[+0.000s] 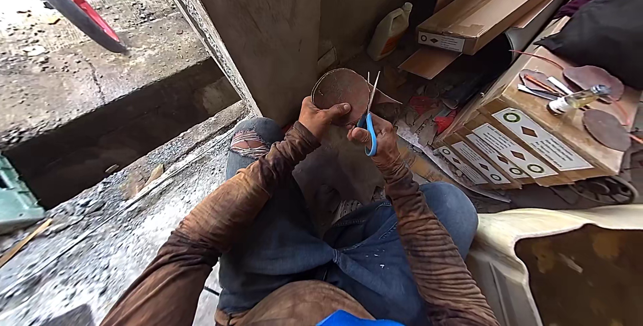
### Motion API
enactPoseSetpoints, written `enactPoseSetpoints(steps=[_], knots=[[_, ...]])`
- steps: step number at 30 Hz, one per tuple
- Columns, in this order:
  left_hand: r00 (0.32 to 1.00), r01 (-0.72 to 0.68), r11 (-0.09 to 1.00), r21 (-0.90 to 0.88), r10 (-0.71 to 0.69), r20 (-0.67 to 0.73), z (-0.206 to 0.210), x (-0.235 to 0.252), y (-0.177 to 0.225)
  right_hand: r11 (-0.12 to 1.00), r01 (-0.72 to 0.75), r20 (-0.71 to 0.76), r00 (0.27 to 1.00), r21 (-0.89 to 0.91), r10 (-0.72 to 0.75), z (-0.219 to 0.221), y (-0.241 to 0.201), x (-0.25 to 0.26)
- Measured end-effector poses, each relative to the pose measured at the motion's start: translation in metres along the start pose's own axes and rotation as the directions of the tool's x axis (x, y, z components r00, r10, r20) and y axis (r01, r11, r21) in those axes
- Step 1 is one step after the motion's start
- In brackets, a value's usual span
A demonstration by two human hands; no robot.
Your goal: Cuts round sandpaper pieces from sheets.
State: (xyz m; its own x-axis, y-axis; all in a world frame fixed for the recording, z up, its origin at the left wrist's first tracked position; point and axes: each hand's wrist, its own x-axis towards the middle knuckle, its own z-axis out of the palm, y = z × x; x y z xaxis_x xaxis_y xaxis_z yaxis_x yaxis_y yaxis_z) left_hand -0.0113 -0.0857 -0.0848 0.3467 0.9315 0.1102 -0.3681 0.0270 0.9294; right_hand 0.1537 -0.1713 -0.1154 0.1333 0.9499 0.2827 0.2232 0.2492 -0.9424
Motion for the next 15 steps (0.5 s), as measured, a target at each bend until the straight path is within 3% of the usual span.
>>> enactPoseSetpoints(steps=[3, 6, 9, 15], knots=[[0.998, 0.008, 0.997, 0.073, -0.012, 0.054, -0.004, -0.008, 0.0, 1.0, 0.012, -0.04, 0.999, 0.003, -0.012, 0.002, 0.001, -0.004], [1.0, 0.018, 1.0, -0.024, -0.017, 0.014, 0.003, -0.001, 0.0, 0.999, 0.034, -0.079, 0.996, -0.012, -0.035, 0.001, 0.001, -0.005], [0.998, 0.031, 0.999, 0.028, -0.033, 0.062, -0.004, -0.004, 0.002, 0.998, 0.051, -0.104, 0.993, -0.023, -0.053, 0.0, 0.003, -0.005], [0.989, 0.012, 0.996, 0.084, -0.024, 0.148, -0.011, -0.008, 0.009, 1.0, 0.028, -0.028, 0.999, -0.006, -0.028, -0.004, 0.0, -0.006]])
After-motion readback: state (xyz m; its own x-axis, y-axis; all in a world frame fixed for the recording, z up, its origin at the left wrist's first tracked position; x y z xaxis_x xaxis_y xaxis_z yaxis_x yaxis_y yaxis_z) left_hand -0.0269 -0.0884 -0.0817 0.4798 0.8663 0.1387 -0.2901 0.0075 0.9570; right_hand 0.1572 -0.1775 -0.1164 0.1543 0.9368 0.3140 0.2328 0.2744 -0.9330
